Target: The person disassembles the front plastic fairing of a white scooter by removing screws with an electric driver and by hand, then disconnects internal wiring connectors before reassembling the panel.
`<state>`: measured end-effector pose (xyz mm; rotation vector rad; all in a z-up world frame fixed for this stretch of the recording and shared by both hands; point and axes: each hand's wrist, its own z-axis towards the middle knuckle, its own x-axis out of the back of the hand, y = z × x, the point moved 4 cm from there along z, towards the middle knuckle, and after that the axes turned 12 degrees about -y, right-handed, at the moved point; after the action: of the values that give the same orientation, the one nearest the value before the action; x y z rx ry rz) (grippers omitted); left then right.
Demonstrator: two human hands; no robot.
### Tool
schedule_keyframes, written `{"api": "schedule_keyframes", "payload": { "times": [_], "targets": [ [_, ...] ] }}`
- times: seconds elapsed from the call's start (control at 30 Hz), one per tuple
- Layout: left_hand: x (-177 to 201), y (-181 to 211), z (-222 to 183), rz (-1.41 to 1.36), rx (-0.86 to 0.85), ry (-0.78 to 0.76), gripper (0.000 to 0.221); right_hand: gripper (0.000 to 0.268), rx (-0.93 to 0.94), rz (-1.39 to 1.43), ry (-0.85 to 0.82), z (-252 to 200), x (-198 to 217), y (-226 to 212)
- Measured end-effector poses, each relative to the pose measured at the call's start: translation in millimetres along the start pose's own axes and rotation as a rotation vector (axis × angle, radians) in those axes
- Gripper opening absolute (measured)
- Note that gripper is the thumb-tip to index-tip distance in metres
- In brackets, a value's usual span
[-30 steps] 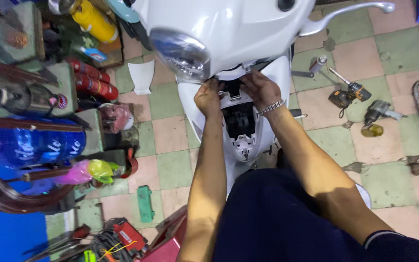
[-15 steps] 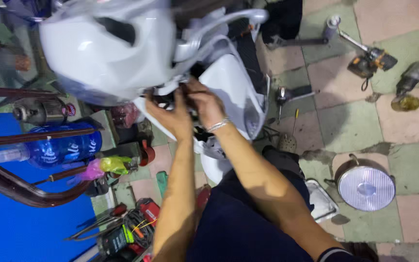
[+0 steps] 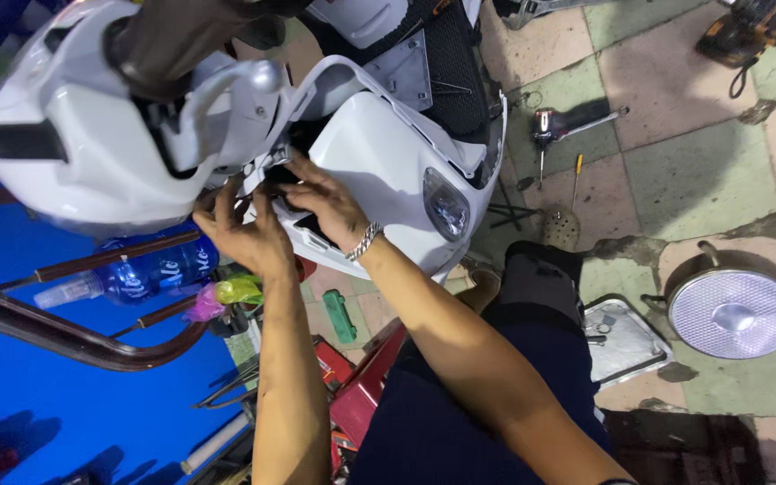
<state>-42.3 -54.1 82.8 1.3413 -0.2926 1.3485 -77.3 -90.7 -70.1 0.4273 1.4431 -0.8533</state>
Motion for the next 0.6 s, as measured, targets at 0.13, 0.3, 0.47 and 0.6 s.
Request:
{"api": "schedule_keyframes", "payload": {
  "times": [0.13, 0.3, 0.47, 0.6],
  "targets": [
    [-2.1, -6.6, 1.4, 0.005, -0.078, -0.041, 0.03, 0.07, 0.026, 0.007, -0.02, -9.2, -2.0, 2.8],
    [2.9, -3.8, -1.2, 0.081, -0.071, -0.091, 0.028, 0.075, -0.054, -0.125, -0.031, -17.4, -20.3, -11.6],
    [13.9, 9.5, -8.1, 0.335, -0.168, -0.093, 0.027, 0.048, 0.027, -0.349, 0.332, -7.9, -48.1, -23.5],
    [22.5, 6.6, -6.4, 0.35, -0.195, -0.106, 0.027, 0.03, 0.052, -0.476, 0.646, -4.7, -65.3, -30.4]
  ]
}}
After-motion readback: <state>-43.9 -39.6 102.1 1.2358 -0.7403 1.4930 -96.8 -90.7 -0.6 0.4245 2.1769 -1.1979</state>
